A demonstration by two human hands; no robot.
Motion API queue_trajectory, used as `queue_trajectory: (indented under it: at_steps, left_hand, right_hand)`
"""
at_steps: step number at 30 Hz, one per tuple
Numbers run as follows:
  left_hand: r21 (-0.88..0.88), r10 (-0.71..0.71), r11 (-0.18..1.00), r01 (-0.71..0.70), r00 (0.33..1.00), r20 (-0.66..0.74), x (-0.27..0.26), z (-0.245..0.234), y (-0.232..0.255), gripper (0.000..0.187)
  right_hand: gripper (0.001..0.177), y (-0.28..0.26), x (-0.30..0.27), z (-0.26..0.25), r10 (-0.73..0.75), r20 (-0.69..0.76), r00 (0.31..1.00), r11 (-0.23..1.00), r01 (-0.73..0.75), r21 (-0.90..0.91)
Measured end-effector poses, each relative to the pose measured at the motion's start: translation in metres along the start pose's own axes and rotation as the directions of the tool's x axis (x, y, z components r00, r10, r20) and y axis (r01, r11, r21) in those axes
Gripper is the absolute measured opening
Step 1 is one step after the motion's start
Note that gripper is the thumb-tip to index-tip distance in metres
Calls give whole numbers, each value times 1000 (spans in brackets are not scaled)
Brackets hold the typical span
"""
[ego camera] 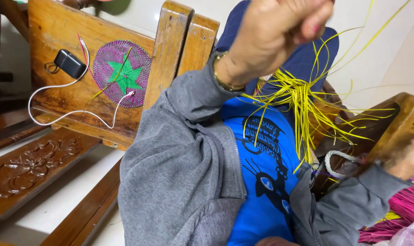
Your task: Weaving yellow plastic strands together to form a circular base for a craft project.
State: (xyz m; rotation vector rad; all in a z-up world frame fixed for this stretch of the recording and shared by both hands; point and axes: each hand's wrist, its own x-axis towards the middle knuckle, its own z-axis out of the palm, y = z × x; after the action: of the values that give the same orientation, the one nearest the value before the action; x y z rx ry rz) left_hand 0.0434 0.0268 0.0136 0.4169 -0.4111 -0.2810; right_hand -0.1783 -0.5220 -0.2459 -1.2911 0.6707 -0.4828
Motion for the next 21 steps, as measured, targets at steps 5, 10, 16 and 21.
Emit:
queue_trajectory:
  at_steps: [5,10,16,21]
  left_hand:
    - [470,-50,883,4,995,86,-33,-11,-91,9]
    - [699,18,683,-210,962,272,-51,-36,-133,12]
    - [647,-28,749,-143,969,246,-52,-39,-135,11]
    - [625,-86,776,-85,967,238,-51,-24,-127,12]
  right_hand:
    - [29,-85,-161,251,-190,207,960,978,203,-46]
    - [13,-71,-195,314,-233,269,934,972,222,72]
    - [10,-59,-193,324,-266,280,922,883,117,455]
    - [20,-63,-192,323,-317,200,927,854,188,486]
